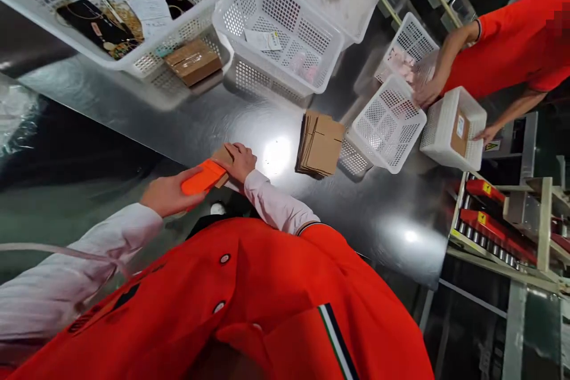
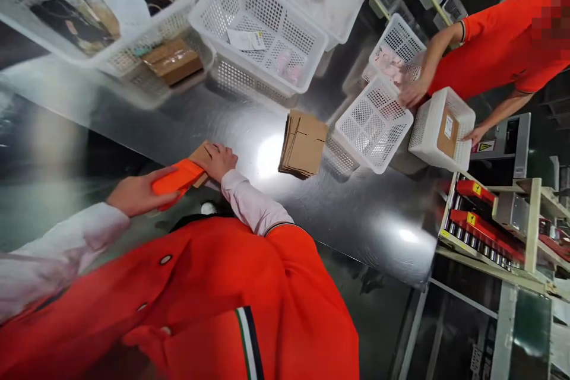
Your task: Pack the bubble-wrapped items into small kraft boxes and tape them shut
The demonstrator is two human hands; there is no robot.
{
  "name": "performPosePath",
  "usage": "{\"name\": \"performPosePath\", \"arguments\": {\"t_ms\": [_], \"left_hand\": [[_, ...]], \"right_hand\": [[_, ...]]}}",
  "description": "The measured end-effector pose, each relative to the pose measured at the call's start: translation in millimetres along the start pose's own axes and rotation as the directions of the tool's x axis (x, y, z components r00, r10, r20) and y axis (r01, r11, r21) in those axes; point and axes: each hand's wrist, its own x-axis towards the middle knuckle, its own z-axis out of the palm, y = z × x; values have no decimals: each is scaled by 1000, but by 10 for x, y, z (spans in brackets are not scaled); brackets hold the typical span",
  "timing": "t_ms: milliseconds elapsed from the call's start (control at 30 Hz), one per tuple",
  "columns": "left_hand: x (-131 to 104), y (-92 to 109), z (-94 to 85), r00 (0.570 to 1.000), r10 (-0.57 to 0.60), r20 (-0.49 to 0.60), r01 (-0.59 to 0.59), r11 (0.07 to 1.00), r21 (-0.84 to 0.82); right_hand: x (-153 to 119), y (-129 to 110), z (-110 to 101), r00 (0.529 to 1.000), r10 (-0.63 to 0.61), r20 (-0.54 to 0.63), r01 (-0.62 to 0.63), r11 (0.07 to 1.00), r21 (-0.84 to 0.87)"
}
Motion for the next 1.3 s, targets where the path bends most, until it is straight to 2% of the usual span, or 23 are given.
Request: {"name": "performPosePath", "arguments": {"t_ms": [100,300,400,600,800,1000,1067,1233,1300], "left_hand": [[-49,30,-13,1000,10,14,-10,1000,-3],[-165,49,49,998,60,-29,-62,996,-65],[-169,-19,175,993,101,-54,-106,989,-102],[-198,-193,584,984,108,-144,-139,964,-228],[-188,-200,708,975,76,-209,-129,959,-251],[-130,-350,939,966,96,-240,-177,921,-346],[-119,-359,969,967,106,-232,-181,926,-330],[-168,-277,879,971,111,-212,-169,946,-278],[-277,-356,927,974,102,-203,-153,954,-257]], "right_hand": [[-37,-20,15,1000,6,-19,-7,999,-32],[-97,-34,18,998,31,-58,-36,995,-88],[-96,-54,25,997,27,-78,-36,993,-111],[-83,-48,29,996,-7,-87,-7,987,-161],[-110,-40,-2,998,-20,-57,6,972,-233],[-156,-79,81,999,3,-43,-16,948,-319],[-170,-84,113,998,4,-55,-20,954,-298],[-190,-84,137,997,0,-71,-22,950,-312],[-185,-79,126,997,-1,-71,-23,946,-324]]}}
